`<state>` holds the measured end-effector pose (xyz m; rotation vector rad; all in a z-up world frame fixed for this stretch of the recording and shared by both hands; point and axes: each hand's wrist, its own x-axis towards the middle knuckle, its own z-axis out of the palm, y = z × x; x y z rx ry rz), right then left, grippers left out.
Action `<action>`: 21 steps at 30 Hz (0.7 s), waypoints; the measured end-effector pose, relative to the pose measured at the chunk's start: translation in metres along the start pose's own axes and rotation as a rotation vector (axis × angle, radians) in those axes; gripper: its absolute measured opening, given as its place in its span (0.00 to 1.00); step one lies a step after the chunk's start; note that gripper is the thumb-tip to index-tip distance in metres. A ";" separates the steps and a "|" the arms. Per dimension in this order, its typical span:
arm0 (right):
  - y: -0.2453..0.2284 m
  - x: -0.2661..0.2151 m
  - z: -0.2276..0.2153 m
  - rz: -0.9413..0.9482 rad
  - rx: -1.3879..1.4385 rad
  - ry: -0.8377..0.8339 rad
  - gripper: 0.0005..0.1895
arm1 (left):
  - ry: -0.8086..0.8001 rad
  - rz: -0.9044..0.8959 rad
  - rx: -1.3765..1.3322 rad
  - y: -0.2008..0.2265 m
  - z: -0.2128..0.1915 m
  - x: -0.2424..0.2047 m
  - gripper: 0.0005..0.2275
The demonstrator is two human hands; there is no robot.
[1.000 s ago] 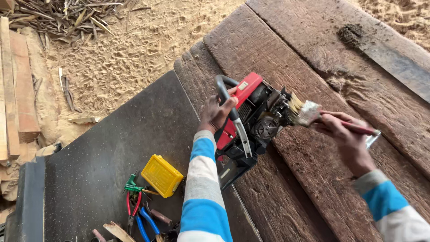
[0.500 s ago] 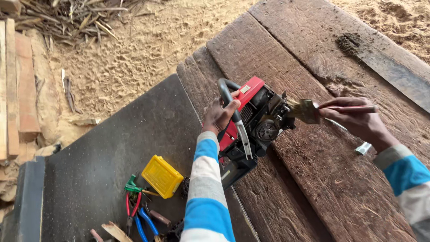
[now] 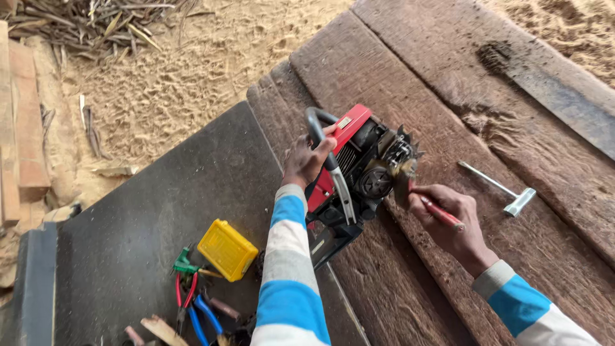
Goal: The person cleans a red chainsaw by brushing off sawdust and debris from the engine and body, then uses a T-wrench to loosen and tighten bolts on the chainsaw's side cover.
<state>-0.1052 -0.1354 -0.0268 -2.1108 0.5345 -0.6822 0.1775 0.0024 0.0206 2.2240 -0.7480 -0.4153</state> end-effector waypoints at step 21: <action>-0.050 -0.009 -0.002 -0.271 0.190 -0.213 0.10 | 0.076 0.038 -0.003 -0.006 0.000 0.006 0.24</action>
